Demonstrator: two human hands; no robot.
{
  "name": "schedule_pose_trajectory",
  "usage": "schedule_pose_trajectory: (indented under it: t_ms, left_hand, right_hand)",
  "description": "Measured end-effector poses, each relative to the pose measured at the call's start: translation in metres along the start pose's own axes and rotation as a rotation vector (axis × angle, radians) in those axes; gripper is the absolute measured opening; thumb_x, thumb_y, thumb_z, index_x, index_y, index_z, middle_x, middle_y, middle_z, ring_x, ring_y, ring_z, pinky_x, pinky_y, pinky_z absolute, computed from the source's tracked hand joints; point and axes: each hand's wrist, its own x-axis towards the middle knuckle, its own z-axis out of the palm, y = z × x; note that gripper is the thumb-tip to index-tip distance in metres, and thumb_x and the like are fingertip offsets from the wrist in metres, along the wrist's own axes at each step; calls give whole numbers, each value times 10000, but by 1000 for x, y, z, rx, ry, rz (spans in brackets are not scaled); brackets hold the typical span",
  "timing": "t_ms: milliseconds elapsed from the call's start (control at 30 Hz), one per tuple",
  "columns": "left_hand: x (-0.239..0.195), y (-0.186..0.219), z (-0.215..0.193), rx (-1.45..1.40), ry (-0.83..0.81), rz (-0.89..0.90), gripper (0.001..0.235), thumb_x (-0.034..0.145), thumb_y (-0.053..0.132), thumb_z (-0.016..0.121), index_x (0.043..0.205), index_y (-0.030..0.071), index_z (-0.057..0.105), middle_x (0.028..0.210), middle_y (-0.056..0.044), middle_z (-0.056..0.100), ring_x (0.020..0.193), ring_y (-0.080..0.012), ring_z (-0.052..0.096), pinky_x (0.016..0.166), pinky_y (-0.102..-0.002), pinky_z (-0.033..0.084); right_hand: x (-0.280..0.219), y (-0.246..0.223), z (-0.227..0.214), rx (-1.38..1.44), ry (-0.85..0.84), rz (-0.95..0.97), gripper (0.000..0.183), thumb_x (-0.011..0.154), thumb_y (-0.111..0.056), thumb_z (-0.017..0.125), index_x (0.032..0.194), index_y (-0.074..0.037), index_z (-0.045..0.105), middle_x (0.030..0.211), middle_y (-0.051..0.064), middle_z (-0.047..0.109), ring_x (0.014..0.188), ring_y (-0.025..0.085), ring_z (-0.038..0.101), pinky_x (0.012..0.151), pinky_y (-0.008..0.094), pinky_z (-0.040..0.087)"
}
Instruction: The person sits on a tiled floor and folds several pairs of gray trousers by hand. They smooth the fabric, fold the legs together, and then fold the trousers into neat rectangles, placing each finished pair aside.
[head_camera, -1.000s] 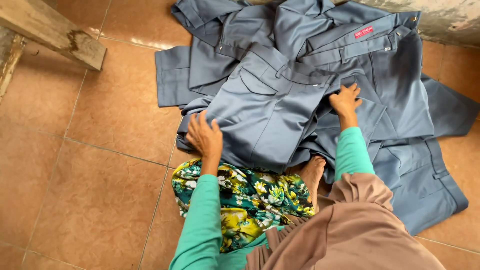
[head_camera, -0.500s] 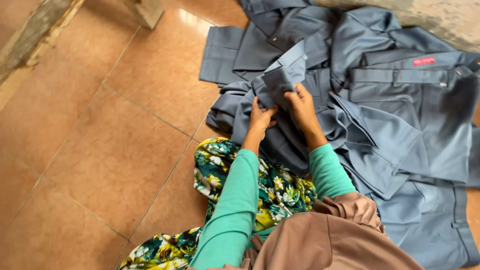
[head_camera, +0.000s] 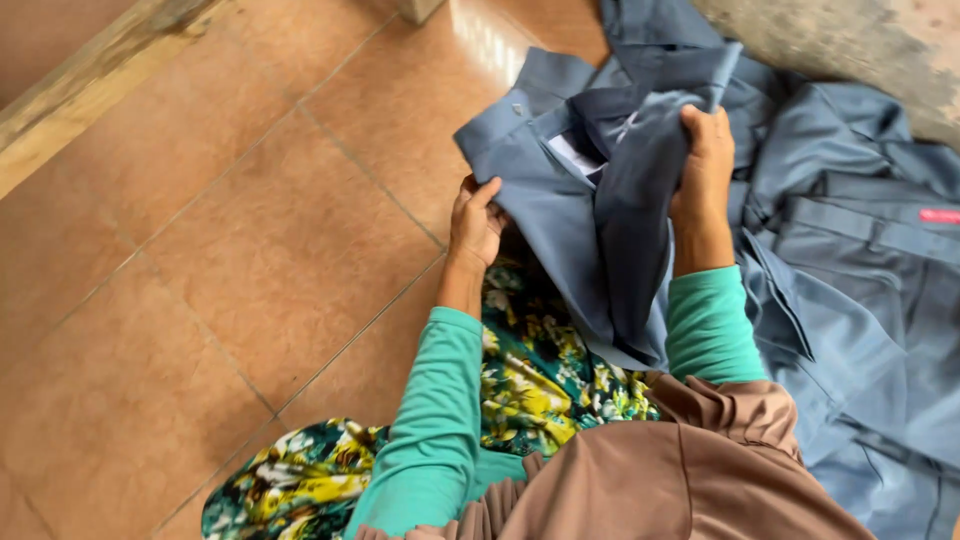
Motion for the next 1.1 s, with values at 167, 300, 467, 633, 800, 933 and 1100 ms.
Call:
schedule_pose_trajectory:
  t_ms: [167,300,467,633,800,933,1100]
  left_hand:
    - [-37,55,-58,29,166,246,362,992,206,622,1291,59,481,1178,-142,635,1044,-252,639,875,-402,557]
    - [-33,38,-150,-19,407,286,365,1049,301,580,1339,97,493,1249,-165,613,1126,-289,633,966,-499,559]
    - [-92,50,-146,-325,473,176,733,920,701,596,1356,112,564,1248,-110,637,1148,-255,624,1020,-413,520]
    - [-44,30,-187,-52,644,158,813,879,454,772,1430,-68,481,1369,-296,541,1286,-364,532,1073,-530,435]
    - [-31,100,-194,96,781,208,765,946,443,661,1444,-103,461,1471,-353,476,1424,-451,433,1208,-545,332]
    - [-11,115,-302,116,951,249,720,982,464,623,1428,-85,485,1445,-328,517,1384,-439,494,1186,-520,388]
    - [-103,162,-381,40,1280,236,782,907,603,653,1413,18,539,1402,-266,598,1323,-402,578,1126,-539,459]
  right_hand:
    - [-158,15,177,-402,-461,-465,103,945,-154,628,1008,-125,552,1065,142,544,1039,323,476,875,437,427]
    - [-271,100,240,-706,-925,-608,175,980,-116,611,1140,-51,575,1342,357,580,1276,594,488,1039,672,433]
    - [-306,153,222,-954,-1101,-594,311,960,-190,639,1248,-127,539,1434,287,527,1363,511,447,1094,650,386]
    - [-299,168,188,-1323,-1170,-609,493,935,-286,676,1388,-226,494,1552,195,459,1474,404,393,1165,620,326]
    - [-302,150,167,-1779,-1212,-761,921,895,-208,667,1653,-313,152,1671,130,292,1543,340,266,1146,609,295]
    - [-319,157,180,-1794,-1271,-746,933,893,-150,651,1669,-309,159,1667,134,311,1538,355,269,1143,664,257]
    - [-327,233,197,-1821,-1429,-654,860,905,-59,532,1656,-322,206,1682,74,307,1560,318,241,1147,701,227]
